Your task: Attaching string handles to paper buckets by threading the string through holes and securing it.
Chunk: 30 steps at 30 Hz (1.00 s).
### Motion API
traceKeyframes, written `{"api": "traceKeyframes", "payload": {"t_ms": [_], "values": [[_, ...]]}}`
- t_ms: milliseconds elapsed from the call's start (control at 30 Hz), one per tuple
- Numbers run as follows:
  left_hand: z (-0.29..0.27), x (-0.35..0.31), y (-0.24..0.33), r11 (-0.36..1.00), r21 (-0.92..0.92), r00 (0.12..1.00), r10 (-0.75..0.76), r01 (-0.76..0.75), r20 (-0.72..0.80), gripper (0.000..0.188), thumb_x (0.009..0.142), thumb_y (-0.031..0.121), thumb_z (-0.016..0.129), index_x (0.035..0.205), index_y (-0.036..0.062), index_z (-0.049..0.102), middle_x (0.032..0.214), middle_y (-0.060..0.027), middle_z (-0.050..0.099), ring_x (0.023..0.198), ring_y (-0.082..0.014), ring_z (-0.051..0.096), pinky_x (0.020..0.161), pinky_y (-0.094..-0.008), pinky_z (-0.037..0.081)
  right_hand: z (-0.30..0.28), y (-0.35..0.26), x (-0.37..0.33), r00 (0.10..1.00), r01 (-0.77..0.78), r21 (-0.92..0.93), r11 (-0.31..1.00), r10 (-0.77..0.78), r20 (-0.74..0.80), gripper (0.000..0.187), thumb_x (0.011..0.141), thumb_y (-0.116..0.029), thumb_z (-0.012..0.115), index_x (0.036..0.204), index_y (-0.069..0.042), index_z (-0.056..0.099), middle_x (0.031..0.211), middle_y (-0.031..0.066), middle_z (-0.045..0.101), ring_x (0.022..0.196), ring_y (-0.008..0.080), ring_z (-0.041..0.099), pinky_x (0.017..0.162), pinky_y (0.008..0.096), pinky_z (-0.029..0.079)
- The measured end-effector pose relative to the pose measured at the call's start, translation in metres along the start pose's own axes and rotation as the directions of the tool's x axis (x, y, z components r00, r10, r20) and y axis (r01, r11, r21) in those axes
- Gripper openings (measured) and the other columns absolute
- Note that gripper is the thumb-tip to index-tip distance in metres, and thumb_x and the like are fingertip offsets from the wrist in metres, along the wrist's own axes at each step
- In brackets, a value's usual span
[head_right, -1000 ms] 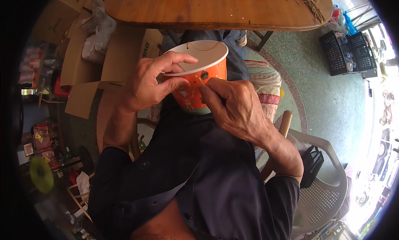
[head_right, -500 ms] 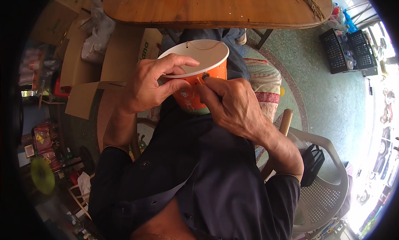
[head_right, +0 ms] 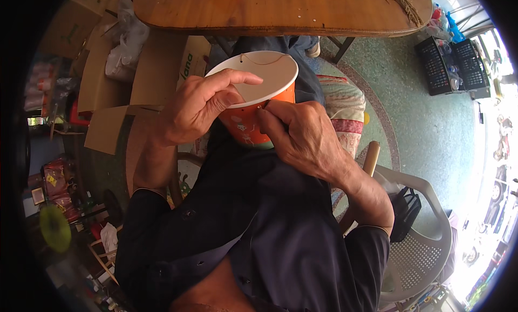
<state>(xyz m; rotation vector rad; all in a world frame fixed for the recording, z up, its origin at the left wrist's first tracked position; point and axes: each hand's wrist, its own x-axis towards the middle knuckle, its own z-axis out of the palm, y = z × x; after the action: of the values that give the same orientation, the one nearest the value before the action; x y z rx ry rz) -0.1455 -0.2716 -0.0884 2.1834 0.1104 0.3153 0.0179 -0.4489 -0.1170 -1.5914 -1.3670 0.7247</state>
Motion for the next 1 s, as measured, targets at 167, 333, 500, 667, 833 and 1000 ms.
{"api": "traceKeyframes", "payload": {"t_ms": [167, 333, 500, 667, 833, 1000], "values": [[-0.003, 0.009, -0.013, 0.995, 0.008, 0.993, 0.094, -0.095, 0.069, 0.027, 0.106, 0.009, 0.056, 0.13, 0.0023, 0.067, 0.095, -0.019, 0.076, 0.095, -0.0271, 0.077, 0.083, -0.0375, 0.058, 0.001, 0.0, 0.0, 0.999, 0.032, -0.006, 0.999, -0.032, 0.006, 0.018, 0.099, -0.011, 0.065, 0.088, 0.002, 0.07, 0.069, 0.0209, 0.067, 0.061, 0.0371, 0.068, 0.054, 0.0415, 0.049], [-0.012, 0.023, -0.009, 0.998, -0.042, 0.966, 0.054, -0.045, 0.254, 0.02, 0.103, 0.008, 0.063, 0.118, -0.0007, 0.073, 0.099, -0.0172, 0.078, 0.095, -0.026, 0.077, 0.081, -0.0347, 0.057, 0.0, 0.002, -0.001, 0.999, 0.043, -0.043, 0.998, -0.042, 0.027, 0.018, 0.099, -0.012, 0.065, 0.088, 0.002, 0.071, 0.068, 0.0207, 0.066, 0.061, 0.0379, 0.068, 0.054, 0.0426, 0.049], [-0.011, 0.032, -0.011, 0.998, -0.047, 0.95, 0.051, -0.039, 0.307, 0.016, 0.1, 0.01, 0.068, 0.11, -0.0003, 0.074, 0.093, -0.0158, 0.077, 0.086, -0.0239, 0.075, 0.078, -0.0351, 0.057, -0.003, 0.001, -0.002, 0.999, 0.014, -0.071, 0.997, -0.011, 0.053, 0.018, 0.099, -0.013, 0.065, 0.089, 0.002, 0.071, 0.066, 0.021, 0.064, 0.06, 0.0393, 0.065, 0.054, 0.0438, 0.048], [-0.009, 0.035, -0.01, 0.999, -0.004, 0.94, 0.043, -0.044, 0.338, 0.01, 0.098, 0.008, 0.069, 0.102, 0.0005, 0.074, 0.086, -0.0147, 0.075, 0.079, -0.0248, 0.072, 0.073, -0.0357, 0.055, -0.005, -0.001, -0.002, 0.997, 0.017, -0.07, 0.997, -0.012, 0.07, 0.017, 0.099, -0.013, 0.065, 0.092, 0.001, 0.071, 0.067, 0.0215, 0.064, 0.061, 0.0397, 0.065, 0.056, 0.0447, 0.048], [-0.01, 0.036, -0.004, 1.0, 0.002, 0.923, -0.024, 0.025, 0.384, 0.014, 0.097, 0.009, 0.064, 0.102, -0.0019, 0.072, 0.089, -0.0186, 0.074, 0.083, -0.0314, 0.072, 0.078, -0.0392, 0.054, -0.008, -0.004, -0.001, 0.995, -0.023, -0.042, 0.999, 0.027, 0.101, 0.017, 0.099, -0.016, 0.067, 0.094, 0.0, 0.072, 0.071, 0.0202, 0.066, 0.065, 0.0396, 0.066, 0.06, 0.0455, 0.05], [-0.013, 0.029, -0.007, 0.999, 0.047, 0.942, -0.04, 0.026, 0.334, 0.012, 0.097, 0.007, 0.063, 0.101, -0.0017, 0.069, 0.089, -0.0193, 0.074, 0.083, -0.034, 0.072, 0.077, -0.0403, 0.054, -0.035, 0.002, 0.0, 0.963, 0.031, -0.132, 0.991, 0.006, 0.269, 0.016, 0.095, -0.019, 0.073, 0.094, -0.003, 0.072, 0.071, 0.016, 0.068, 0.065, 0.0336, 0.067, 0.061, 0.0407, 0.051]]}}
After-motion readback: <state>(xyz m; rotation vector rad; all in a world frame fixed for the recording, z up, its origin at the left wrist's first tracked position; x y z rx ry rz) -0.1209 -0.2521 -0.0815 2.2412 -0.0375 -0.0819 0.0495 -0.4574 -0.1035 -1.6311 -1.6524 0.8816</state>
